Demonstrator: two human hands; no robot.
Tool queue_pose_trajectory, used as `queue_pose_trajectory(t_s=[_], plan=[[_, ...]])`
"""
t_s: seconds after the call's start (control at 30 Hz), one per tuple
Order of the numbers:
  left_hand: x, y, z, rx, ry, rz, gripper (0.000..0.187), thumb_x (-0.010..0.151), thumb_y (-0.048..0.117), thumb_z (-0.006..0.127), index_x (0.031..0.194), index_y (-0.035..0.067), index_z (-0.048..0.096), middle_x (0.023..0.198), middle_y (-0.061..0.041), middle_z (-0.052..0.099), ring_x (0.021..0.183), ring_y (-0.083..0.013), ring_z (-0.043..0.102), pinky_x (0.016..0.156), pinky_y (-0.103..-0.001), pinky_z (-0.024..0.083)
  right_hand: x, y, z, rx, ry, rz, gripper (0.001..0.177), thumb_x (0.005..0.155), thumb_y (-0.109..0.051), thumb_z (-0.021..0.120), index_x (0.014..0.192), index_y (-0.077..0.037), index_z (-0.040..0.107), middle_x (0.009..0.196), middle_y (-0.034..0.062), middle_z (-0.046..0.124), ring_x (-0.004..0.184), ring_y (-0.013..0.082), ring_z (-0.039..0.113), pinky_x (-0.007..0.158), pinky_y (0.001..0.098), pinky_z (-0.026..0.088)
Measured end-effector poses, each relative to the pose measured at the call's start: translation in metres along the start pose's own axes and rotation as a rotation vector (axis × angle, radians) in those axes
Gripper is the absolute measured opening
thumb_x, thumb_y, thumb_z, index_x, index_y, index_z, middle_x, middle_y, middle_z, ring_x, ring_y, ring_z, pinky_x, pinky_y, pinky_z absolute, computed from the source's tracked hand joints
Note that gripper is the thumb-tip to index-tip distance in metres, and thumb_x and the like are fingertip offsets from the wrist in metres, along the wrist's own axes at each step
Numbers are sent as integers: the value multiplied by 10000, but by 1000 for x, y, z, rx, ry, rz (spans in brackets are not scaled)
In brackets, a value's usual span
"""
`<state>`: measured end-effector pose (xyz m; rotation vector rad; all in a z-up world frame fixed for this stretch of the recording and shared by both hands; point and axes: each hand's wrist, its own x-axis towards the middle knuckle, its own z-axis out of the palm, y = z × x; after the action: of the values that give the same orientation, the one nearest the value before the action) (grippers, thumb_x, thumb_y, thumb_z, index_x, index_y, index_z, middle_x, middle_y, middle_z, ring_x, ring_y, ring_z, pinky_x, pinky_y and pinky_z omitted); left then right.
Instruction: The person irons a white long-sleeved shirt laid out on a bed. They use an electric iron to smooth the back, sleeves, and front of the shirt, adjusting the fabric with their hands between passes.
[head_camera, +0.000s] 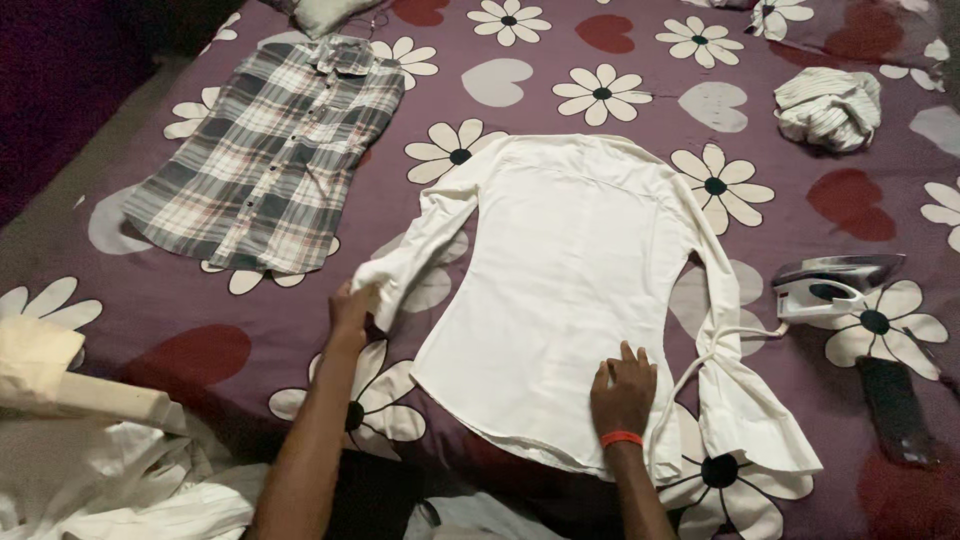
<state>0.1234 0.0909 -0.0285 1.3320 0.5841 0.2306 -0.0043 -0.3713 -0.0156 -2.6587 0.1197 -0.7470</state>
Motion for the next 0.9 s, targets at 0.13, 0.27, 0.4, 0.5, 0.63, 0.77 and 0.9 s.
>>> queue_pose_trajectory(t_s=[0.13, 0.27, 0.4, 0.5, 0.63, 0.77, 0.9], plan=[[82, 25, -8, -480, 230, -247, 383, 862, -5, 673, 1232, 20, 577, 1058, -155, 698, 849, -336, 727, 623, -441, 608, 0, -2, 1, 21, -18, 24, 175, 919, -172, 645, 927, -27, 742, 1448, 141, 605, 1432, 358, 461, 1236, 520, 279], [118, 94, 33, -548, 158, -13, 383, 850, -31, 737, 1213, -19, 614, 1076, -158, 740, 901, -319, 762, 680, -418, 650, 2, -1, 2, 20, -4, 14, 181, 917, -179, 646, 947, -23, 734, 1442, 145, 610, 1431, 361, 461, 1227, 515, 286], [50, 165, 99, -229, -386, 596, 284, 833, -9, 716, 1110, 41, 676, 1058, -116, 753, 938, -293, 747, 765, -398, 614, 1, -2, 3, 40, 5, 21, 162, 919, -171, 649, 937, -33, 732, 1434, 147, 618, 1426, 365, 463, 1226, 516, 285], [-29, 177, 109, 426, -969, 1122, 228, 820, 8, 700, 1033, 86, 722, 1045, -84, 762, 965, -274, 735, 829, -384, 587, 2, -2, 3, 42, 21, 19, 153, 912, -170, 654, 931, -38, 729, 1425, 142, 620, 1410, 364, 472, 1225, 519, 286], [-55, 166, 95, 1773, -1070, 973, 273, 837, 1, 705, 984, 215, 789, 1058, -32, 767, 975, -242, 737, 824, -408, 586, 1, -2, 2, 45, 1, 36, 142, 920, -170, 659, 896, -45, 721, 1434, 137, 615, 1418, 367, 471, 1229, 521, 287], [-6, 154, 39, 1881, -1070, 656, 371, 769, 115, 804, 1118, 233, 760, 1113, -69, 767, 1065, -262, 720, 904, -417, 575, 2, -4, 0, 31, 0, 40, 146, 902, -180, 666, 920, -45, 719, 1416, 122, 622, 1414, 352, 472, 1230, 512, 288], [33, 129, 20, 1382, -900, 534, 691, 699, 391, 909, 1291, 127, 669, 1258, -165, 693, 1166, -316, 664, 965, -447, 533, 3, -5, 1, 10, 4, 32, 157, 912, -185, 660, 938, -47, 730, 1427, 119, 623, 1418, 349, 469, 1227, 508, 286]])
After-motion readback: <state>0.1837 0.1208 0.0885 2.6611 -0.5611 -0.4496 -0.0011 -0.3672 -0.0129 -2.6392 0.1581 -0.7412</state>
